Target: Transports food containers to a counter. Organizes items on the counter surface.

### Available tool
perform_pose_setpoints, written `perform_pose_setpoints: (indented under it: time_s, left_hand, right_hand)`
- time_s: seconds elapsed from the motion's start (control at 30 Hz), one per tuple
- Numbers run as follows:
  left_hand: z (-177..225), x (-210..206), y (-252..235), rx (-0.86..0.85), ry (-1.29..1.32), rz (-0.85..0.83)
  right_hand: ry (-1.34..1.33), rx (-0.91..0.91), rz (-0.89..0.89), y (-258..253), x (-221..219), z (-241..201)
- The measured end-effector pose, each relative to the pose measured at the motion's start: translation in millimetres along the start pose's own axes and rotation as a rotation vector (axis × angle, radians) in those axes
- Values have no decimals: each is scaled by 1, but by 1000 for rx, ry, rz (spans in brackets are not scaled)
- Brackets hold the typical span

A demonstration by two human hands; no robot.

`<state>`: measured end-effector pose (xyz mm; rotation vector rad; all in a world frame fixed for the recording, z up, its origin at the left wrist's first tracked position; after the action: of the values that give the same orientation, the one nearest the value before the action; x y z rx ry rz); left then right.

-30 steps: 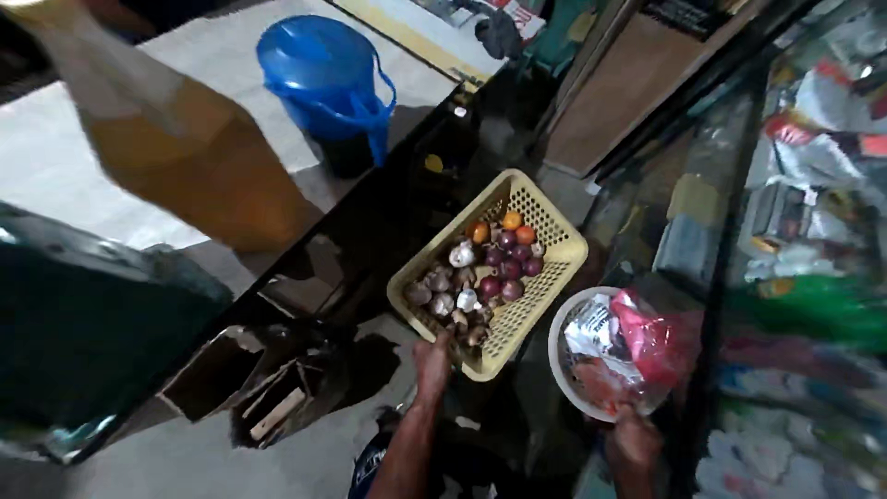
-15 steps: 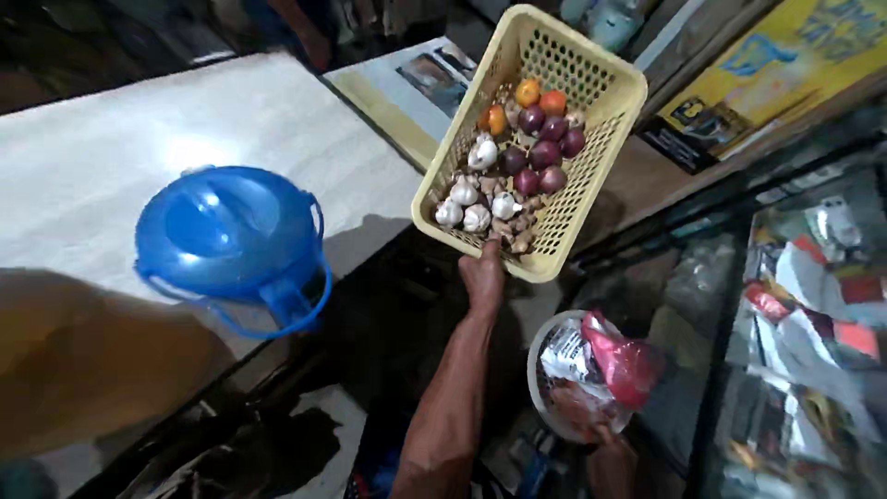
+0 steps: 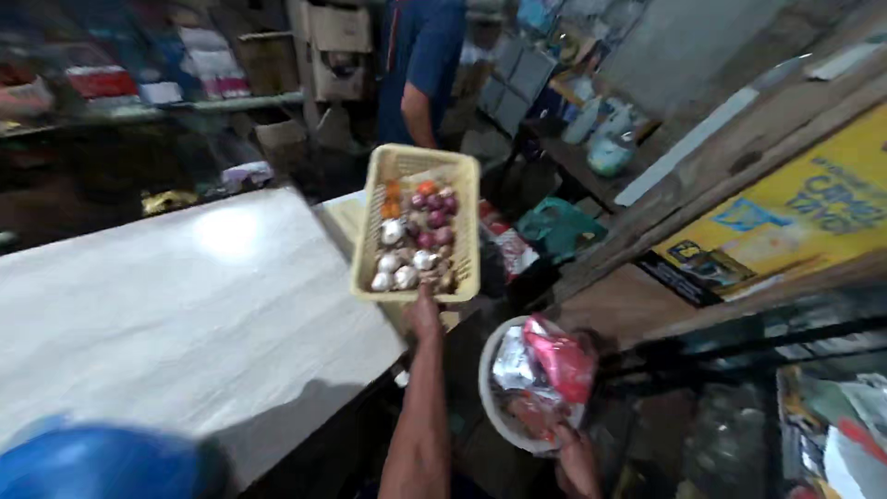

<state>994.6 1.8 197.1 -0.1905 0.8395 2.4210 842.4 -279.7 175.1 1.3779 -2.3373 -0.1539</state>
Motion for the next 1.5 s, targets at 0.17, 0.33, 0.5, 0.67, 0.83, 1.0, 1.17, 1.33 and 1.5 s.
perform_pose_setpoints:
  time_s: [0.17, 0.33, 0.5, 0.67, 0.83, 1.0, 1.17, 1.33, 1.5]
  left_hand:
    - [-27, -50, -69, -93, 16, 173]
    - [-31, -84, -105, -161, 78, 322]
    - [-30, -107, -123, -107, 6, 492]
    - [-33, -108, -157, -61, 95, 573]
    - [-32, -105, -177, -65, 185, 507]
    - [-24, -92, -184, -40, 175, 433]
    - [-30, -72, -171, -98, 29, 254]
    - [-19, -68, -160, -130, 55, 112]
    - [-18, -56, -143, -190, -112, 61]
  right_hand:
    - [-44, -95, -260, -114, -52, -48]
    - [150, -39, -509, -203, -91, -89]
    - [326, 19, -586, -254, -127, -112]
    - [232, 59, -591, -252, -158, -114]
    - [244, 77, -598, -250, -170, -120]
    - [270, 44, -581, -237, -181, -122]
    - [247, -90, -647, -223, -182, -119]
    - [268, -145, -705, -209, -187, -127]
    - [205, -185, -715, -192, -192, -116]
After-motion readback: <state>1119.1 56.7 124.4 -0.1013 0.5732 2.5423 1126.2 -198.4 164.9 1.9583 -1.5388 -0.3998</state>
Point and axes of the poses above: each hand's wrist, its own y-axis away from the middle knuckle, its own x-axis out of the back of the hand, z = x × y, the point moved 1 cm from there along -y, towards the middle knuckle
